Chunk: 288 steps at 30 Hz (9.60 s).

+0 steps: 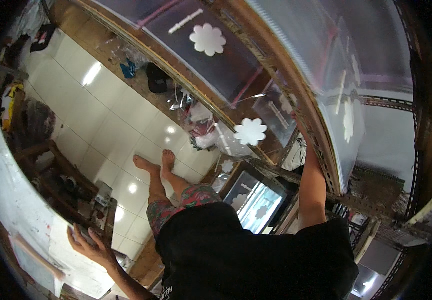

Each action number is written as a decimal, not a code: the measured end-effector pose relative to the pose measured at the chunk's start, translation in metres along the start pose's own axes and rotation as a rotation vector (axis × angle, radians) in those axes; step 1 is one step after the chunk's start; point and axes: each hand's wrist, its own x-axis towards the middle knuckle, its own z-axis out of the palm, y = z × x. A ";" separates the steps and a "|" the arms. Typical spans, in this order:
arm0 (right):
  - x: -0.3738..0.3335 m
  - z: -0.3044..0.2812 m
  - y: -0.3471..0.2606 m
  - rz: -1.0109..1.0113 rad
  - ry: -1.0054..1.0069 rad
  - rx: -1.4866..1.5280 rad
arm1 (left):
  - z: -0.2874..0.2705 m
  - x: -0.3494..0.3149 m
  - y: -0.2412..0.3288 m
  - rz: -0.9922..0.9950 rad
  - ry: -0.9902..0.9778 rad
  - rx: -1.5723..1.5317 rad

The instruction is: The person repeatedly picks up white flower-shaped decorations from a workbench and places them onto a clear plastic sheet on a nearby shelf. The person handles the decorations one at a time, moving between the bench and the shelf throughout the clip.

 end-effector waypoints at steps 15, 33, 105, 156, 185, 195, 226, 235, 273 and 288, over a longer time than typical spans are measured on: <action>0.198 -0.070 0.116 -0.139 0.643 -1.026 | 0.027 0.004 0.005 0.098 -0.014 0.350; 0.224 -0.062 0.065 -0.043 0.441 -1.151 | 0.024 0.011 0.023 0.094 -0.080 0.526; -0.324 0.431 -0.297 -0.404 -0.791 0.357 | -0.110 -0.138 -0.208 -0.265 0.360 -0.214; -0.349 0.256 -0.395 -0.349 -0.670 0.343 | -0.128 -0.078 0.050 1.047 -0.140 -0.269; -0.656 -0.434 -0.120 0.690 0.542 -0.204 | 0.040 -0.095 0.141 1.295 -0.562 -0.465; -0.739 -0.466 0.040 0.662 0.650 -0.096 | 0.071 -0.132 0.171 1.322 -0.710 -0.514; -0.685 -0.441 0.027 0.690 0.545 -1.291 | 0.086 -0.130 0.153 1.307 -0.774 -0.419; -0.590 -0.466 -0.130 0.513 0.391 -1.043 | 0.055 -0.140 0.135 1.251 -0.748 -0.535; -0.560 0.491 -0.046 0.614 -0.325 0.960 | -0.179 -0.188 -0.341 0.154 0.036 -0.191; -0.585 0.482 -0.109 0.410 -0.591 0.315 | -0.256 -0.132 -0.377 -0.014 0.437 0.164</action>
